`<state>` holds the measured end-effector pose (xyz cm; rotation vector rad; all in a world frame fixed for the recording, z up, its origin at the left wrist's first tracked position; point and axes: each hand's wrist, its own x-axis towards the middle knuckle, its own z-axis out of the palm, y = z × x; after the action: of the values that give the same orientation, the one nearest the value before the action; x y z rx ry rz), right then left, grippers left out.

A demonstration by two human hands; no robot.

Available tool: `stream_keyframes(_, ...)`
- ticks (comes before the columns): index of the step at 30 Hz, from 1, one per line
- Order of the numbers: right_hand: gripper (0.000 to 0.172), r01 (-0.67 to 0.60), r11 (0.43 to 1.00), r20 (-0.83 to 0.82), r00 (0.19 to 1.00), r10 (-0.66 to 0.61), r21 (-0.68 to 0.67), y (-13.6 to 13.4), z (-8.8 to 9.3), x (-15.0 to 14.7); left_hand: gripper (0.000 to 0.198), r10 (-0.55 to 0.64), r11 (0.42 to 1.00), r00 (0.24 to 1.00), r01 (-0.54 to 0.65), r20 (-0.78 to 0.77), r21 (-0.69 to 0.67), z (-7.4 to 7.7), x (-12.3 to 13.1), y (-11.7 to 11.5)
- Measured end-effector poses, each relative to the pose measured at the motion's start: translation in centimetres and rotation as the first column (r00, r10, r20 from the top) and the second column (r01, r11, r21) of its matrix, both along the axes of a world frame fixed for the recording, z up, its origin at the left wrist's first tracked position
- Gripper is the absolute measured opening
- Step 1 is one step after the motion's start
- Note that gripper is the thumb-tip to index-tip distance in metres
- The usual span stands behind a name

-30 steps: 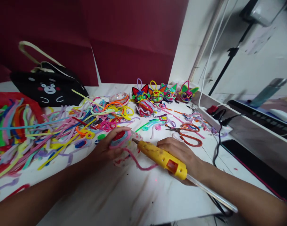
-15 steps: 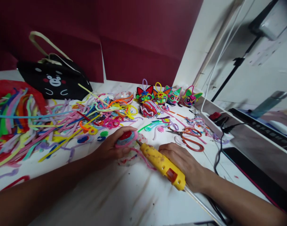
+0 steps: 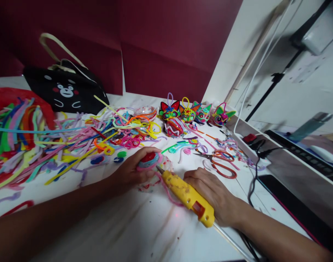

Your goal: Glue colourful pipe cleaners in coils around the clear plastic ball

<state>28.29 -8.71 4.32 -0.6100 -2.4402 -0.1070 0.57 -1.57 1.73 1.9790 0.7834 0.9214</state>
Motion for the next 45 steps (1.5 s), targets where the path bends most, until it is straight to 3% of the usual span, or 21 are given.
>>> stream_keyframes(23, 0.037, 0.029, 1.000, 0.013, 0.999, -0.029, -0.004, 0.29, -0.59, 0.97, 0.053, 0.007, 0.997, 1.000, -0.007, -0.004, -0.083, -0.11, -0.37, 0.21)
stream_keyframes(38, 0.030, 0.005, 1.000, -0.007, 1.000, -0.005, -0.025, 0.18, -0.80, 0.64, 0.050, 0.014, 1.000, 1.000, -0.014, 0.006, -0.008, -0.20, -0.25, 0.15)
stream_keyframes(45, 0.033, 0.023, 0.999, 0.006, 1.000, -0.024, 0.049, 0.11, -0.54, 0.40, 0.050, 0.019, 1.000, 0.999, -0.019, -0.028, 0.000, -0.10, -0.25, 0.13)
